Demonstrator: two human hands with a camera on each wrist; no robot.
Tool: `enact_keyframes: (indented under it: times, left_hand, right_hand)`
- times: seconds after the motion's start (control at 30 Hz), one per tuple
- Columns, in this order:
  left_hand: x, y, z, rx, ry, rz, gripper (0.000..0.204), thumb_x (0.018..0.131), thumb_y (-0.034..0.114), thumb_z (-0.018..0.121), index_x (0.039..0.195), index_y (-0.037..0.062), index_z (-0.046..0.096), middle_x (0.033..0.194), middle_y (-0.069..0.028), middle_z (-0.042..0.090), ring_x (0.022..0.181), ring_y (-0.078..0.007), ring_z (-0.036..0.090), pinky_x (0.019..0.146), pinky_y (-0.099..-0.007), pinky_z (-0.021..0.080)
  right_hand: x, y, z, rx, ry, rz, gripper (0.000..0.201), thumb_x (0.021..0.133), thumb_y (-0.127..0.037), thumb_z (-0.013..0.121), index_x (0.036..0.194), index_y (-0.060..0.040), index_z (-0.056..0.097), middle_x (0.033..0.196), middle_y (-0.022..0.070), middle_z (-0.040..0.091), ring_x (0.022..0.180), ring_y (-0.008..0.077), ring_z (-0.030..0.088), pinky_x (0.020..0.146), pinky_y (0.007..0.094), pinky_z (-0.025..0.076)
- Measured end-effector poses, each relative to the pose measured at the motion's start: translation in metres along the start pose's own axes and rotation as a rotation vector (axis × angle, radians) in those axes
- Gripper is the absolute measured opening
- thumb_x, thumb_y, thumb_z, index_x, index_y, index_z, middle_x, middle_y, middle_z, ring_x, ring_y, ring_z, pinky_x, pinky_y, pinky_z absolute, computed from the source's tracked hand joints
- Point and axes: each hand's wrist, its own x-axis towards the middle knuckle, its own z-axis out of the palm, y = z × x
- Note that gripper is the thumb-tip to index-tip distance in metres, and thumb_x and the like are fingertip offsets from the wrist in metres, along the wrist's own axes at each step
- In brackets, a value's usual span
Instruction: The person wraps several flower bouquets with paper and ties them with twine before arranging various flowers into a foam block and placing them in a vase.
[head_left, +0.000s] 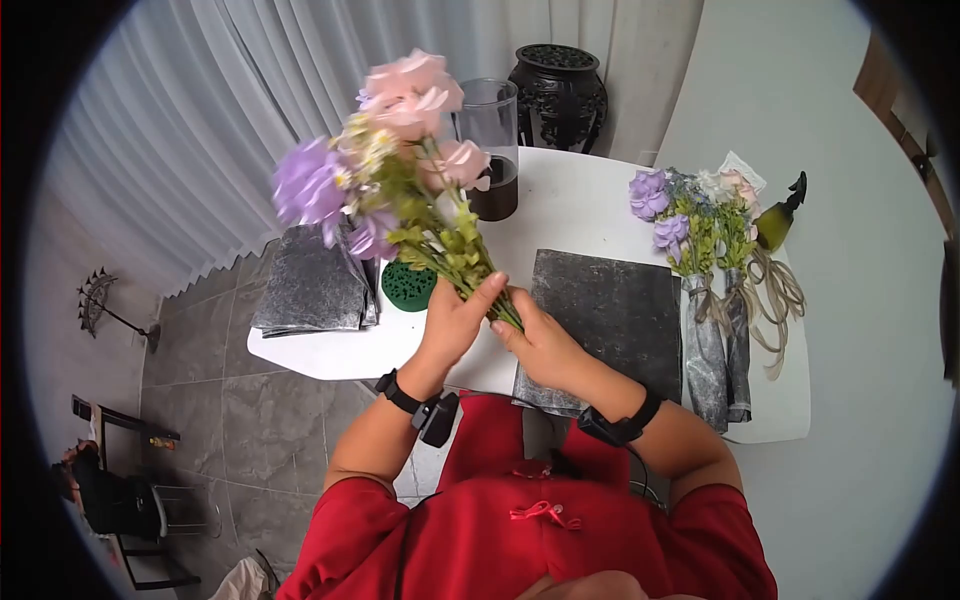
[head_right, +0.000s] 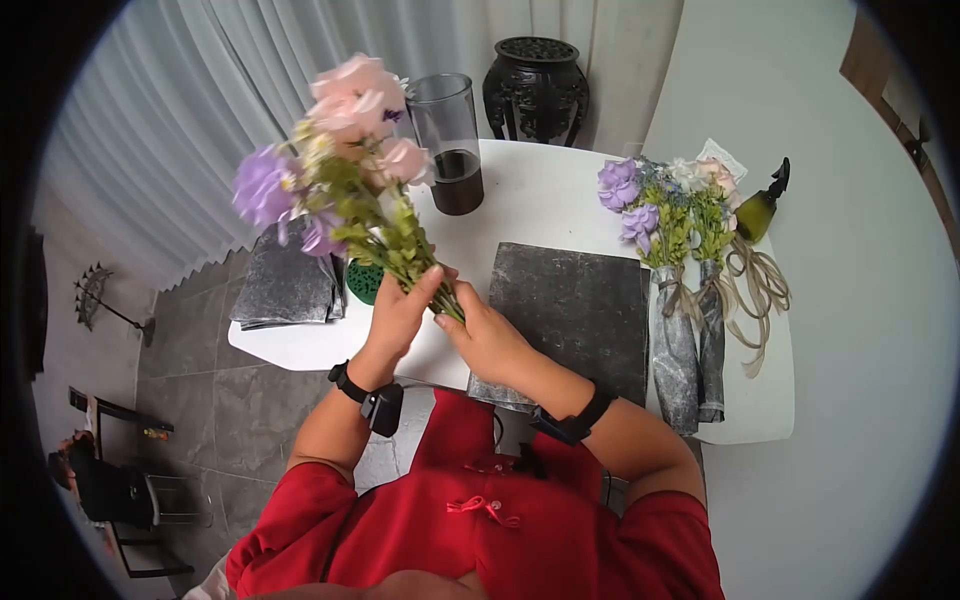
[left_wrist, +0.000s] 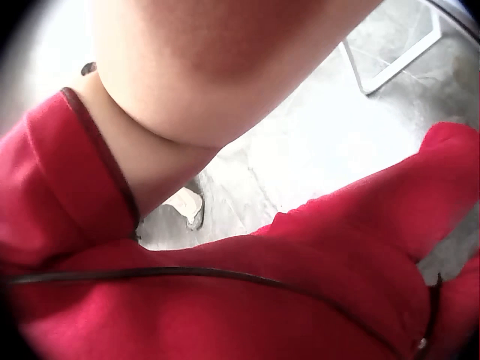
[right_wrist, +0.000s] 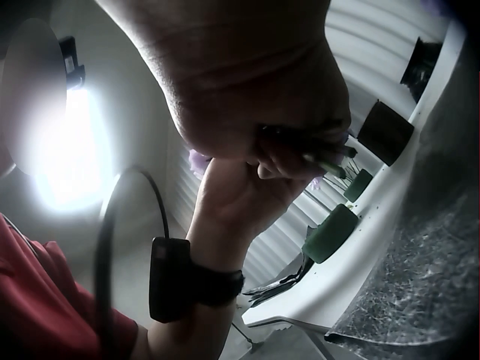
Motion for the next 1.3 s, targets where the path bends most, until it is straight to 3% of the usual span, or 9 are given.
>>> enact_keyframes:
  times: [0.1, 0.2, 0.37, 0.5, 0.67, 0.87, 0.93, 1.07, 1.3]
  left_hand:
    - [0.003, -0.003, -0.032, 0.892, -0.043, 0.305, 0.029, 0.086, 0.03, 0.067, 0.098, 0.0027, 0.066, 0.093, -0.0108, 0.066, 0.097, -0.028, 0.06, 0.086, -0.0393, 0.045]
    - [0.003, 0.0, -0.057, 1.205, -0.01, 0.519, 0.028, 0.083, 0.032, 0.068, 0.093, 0.0062, 0.069, 0.091, -0.0116, 0.066, 0.098, -0.0313, 0.056, 0.091, -0.0383, 0.041]
    - [0.007, -0.026, -0.091, 1.567, -0.038, 0.525, 0.037, 0.082, 0.031, 0.067, 0.112, 0.0102, 0.063, 0.127, -0.0124, 0.052, 0.124, -0.0343, 0.042, 0.108, -0.0549, 0.023]
    - [0.002, -0.026, -0.095, 1.539, -0.047, 0.513, 0.042, 0.08, 0.028, 0.068, 0.119, 0.014, 0.06, 0.133, -0.0113, 0.05, 0.13, -0.0333, 0.039, 0.109, -0.0539, 0.023]
    - [0.002, -0.022, -0.094, 1.465, 0.006, 0.512, 0.035, 0.073, 0.009, 0.063, 0.108, 0.0107, 0.063, 0.122, -0.0123, 0.056, 0.121, -0.0353, 0.047, 0.104, -0.0515, 0.032]
    - [-0.001, -0.011, -0.065, 1.201, 0.13, 0.486, 0.035, 0.075, 0.0, 0.057, 0.11, 0.0041, 0.061, 0.12, -0.0156, 0.055, 0.118, -0.0347, 0.048, 0.102, -0.0427, 0.035]
    - [0.001, -0.006, -0.044, 1.131, 0.023, 0.717, 0.036, 0.078, 0.003, 0.059, 0.114, 0.0064, 0.06, 0.124, -0.0149, 0.052, 0.119, -0.0332, 0.048, 0.103, -0.0475, 0.033]
    - [0.012, -0.027, -0.03, 1.219, -0.265, 0.565, 0.036, 0.09, 0.026, 0.056, 0.124, 0.0118, 0.058, 0.136, -0.0112, 0.047, 0.135, -0.0321, 0.034, 0.114, -0.0536, 0.013]
    - [0.015, -0.049, -0.034, 1.468, -0.446, 0.561, 0.039, 0.09, 0.038, 0.055, 0.123, 0.0172, 0.062, 0.134, -0.0088, 0.051, 0.139, -0.0306, 0.03, 0.114, -0.0573, 0.009]
  right_hand:
    - [0.0, 0.009, -0.006, 0.024, -0.02, 0.064, 0.043, 0.096, -0.022, 0.05, 0.131, -0.0019, 0.035, 0.108, 0.0294, 0.058, 0.1, 0.0448, 0.059, 0.082, 0.0467, 0.046]
    - [0.001, 0.021, -0.012, 0.003, -0.026, 0.096, 0.041, 0.095, -0.02, 0.051, 0.13, -0.0022, 0.037, 0.106, 0.0292, 0.06, 0.102, 0.0444, 0.058, 0.085, 0.0459, 0.046]
    - [0.014, 0.013, -0.018, -0.262, 0.01, 0.119, 0.037, 0.094, -0.019, 0.051, 0.126, -0.0019, 0.042, 0.101, 0.0299, 0.061, 0.097, 0.0451, 0.059, 0.081, 0.048, 0.047]
    - [0.025, 0.018, -0.007, -0.293, 0.097, 0.115, 0.035, 0.094, -0.019, 0.052, 0.123, -0.0015, 0.044, 0.097, 0.0306, 0.062, 0.093, 0.0476, 0.059, 0.079, 0.0501, 0.046]
    - [0.037, 0.039, 0.018, 0.514, -0.111, 0.642, 0.023, 0.095, -0.019, 0.053, 0.112, -0.0039, 0.049, 0.084, 0.0054, 0.054, 0.054, 0.009, 0.044, 0.045, 0.0264, 0.041]
    - [0.041, 0.039, 0.029, 0.692, -0.144, 0.54, 0.02, 0.093, -0.014, 0.055, 0.106, -0.0005, 0.05, 0.089, 0.0067, 0.055, 0.058, 0.0113, 0.051, 0.05, 0.0275, 0.047]
    - [0.04, 0.041, 0.028, 0.31, -0.222, 0.475, 0.023, 0.089, -0.013, 0.059, 0.104, 0.0023, 0.051, 0.092, 0.0106, 0.059, 0.065, 0.014, 0.058, 0.057, 0.0302, 0.051]
    - [0.011, 0.029, 0.009, -0.473, -0.062, 0.052, 0.036, 0.083, -0.017, 0.062, 0.111, 0.003, 0.053, 0.101, 0.0187, 0.063, 0.092, 0.0312, 0.062, 0.085, 0.0425, 0.049]
    - [-0.03, 0.037, -0.047, -0.733, -0.068, -0.021, 0.026, 0.083, -0.02, 0.063, 0.103, -0.0037, 0.063, 0.101, 0.0131, 0.062, 0.104, 0.0315, 0.056, 0.091, 0.0413, 0.045]
